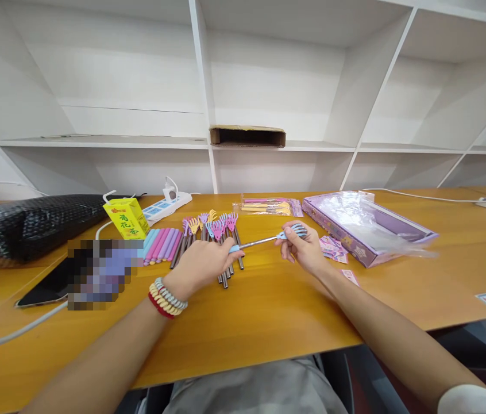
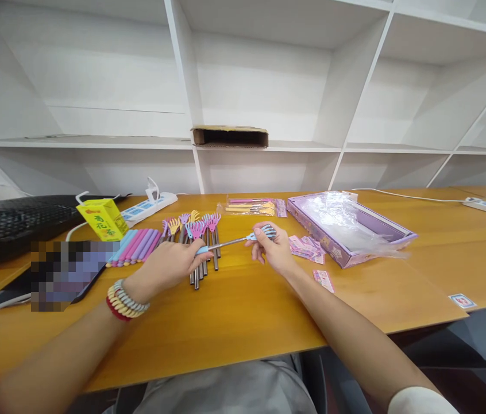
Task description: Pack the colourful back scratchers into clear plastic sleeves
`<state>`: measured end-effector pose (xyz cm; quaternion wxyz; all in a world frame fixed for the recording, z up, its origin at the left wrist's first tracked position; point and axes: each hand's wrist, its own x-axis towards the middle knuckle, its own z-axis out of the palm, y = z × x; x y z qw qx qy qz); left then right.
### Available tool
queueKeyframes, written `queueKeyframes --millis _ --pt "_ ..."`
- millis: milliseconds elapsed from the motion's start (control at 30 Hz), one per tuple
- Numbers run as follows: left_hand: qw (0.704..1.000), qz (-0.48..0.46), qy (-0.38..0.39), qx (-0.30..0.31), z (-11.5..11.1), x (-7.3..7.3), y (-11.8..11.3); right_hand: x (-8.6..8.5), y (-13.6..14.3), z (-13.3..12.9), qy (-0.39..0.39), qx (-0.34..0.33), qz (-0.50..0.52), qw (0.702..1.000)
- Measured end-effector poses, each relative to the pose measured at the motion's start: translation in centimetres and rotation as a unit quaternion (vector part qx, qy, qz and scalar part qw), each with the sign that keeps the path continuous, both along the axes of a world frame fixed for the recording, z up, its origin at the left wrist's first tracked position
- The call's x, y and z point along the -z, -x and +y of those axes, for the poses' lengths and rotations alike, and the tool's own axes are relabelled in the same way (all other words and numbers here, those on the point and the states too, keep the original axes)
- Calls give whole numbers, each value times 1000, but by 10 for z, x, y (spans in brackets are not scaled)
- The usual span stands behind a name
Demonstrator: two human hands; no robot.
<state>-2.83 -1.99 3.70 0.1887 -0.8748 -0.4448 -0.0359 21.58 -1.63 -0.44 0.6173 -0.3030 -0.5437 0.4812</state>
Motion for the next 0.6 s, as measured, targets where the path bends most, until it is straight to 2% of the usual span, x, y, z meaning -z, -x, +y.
queueKeyframes --millis 200,300,433,500,567,600 --pt "999 6 4 31 -14 -1 -12 3 21 -9 -8 -37 -52 998" --pt "998 -14 1 54 -15 3 -17 9 29 -11 -11 -54 -77 996" --pt "994 -43 37 91 -12 11 -21 14 32 -8 13 -90 -110 990" --pt "995 -53 44 77 -7 12 -17 11 24 -2 28 -54 -110 992" --pt "996 -61 30 54 1 12 -6 5 5 8 49 39 -76 995" --pt "997 -67 13 40 6 11 3 1 -9 13 59 111 -36 991"
